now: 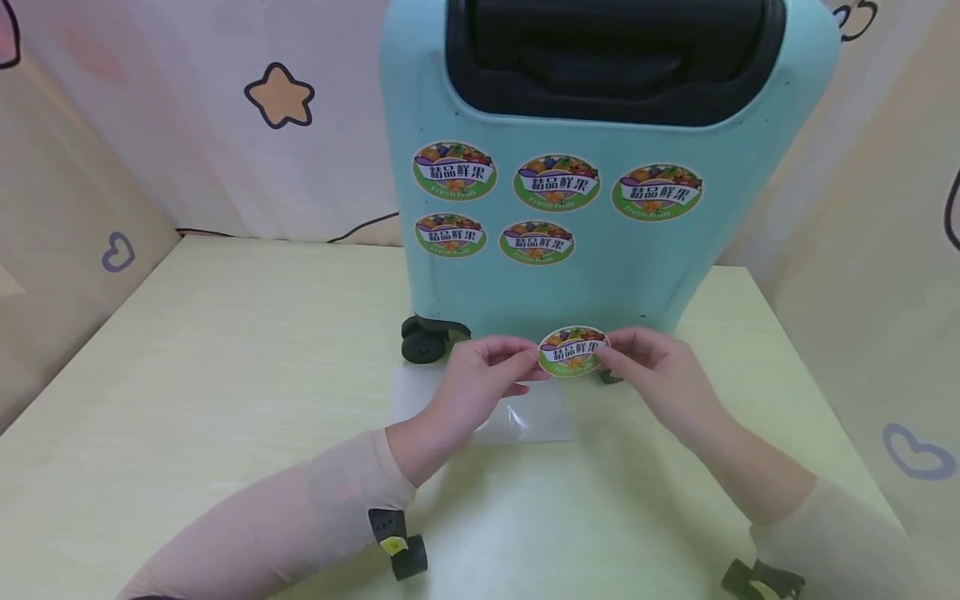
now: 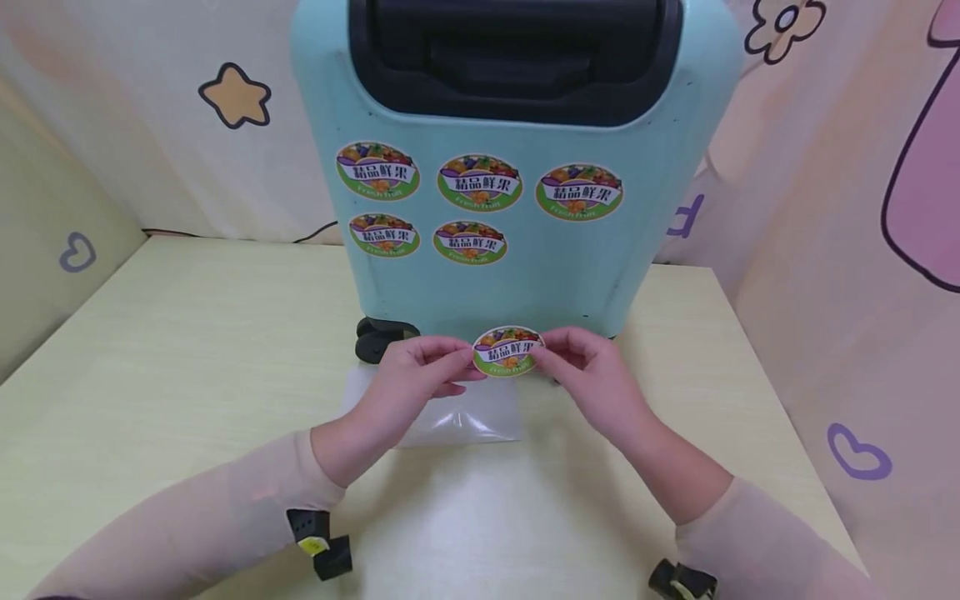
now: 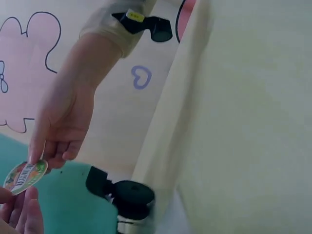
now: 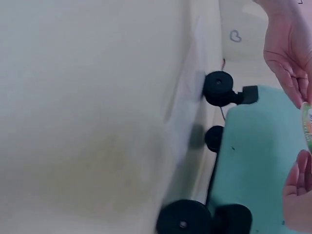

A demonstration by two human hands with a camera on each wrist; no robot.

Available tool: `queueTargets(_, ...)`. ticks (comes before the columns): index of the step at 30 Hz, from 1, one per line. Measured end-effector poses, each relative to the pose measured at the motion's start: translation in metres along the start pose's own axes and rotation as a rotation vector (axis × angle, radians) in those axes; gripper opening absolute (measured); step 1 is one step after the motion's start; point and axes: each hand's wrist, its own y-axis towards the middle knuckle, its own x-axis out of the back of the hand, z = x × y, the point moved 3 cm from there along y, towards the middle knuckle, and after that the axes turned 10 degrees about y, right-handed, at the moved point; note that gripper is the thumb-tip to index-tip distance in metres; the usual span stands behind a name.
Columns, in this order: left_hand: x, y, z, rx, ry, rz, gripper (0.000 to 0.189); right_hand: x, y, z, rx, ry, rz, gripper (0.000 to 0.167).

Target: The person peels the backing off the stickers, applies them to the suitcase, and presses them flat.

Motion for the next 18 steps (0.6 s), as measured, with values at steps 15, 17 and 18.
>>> queueTargets(15, 0.014, 0.012, -0.108, -1.232, 1.0, -0.483, 0.017, 0.047, 0.021, 0.032, 0.248, 0.038, -0.344, 0.004)
queueTargets(17, 0.01, 0.017, -0.122, -1.318, 1.127, -0.552, 0.023, 0.048, 0.023, 0.033, 0.252, 0.024, -0.357, 0.006)
queueTargets(18, 0.008, 0.021, -0.127, -1.326, 1.194, -0.568, 0.028, 0.049, 0.023, 0.033, 0.254, 0.024, -0.366, 0.006)
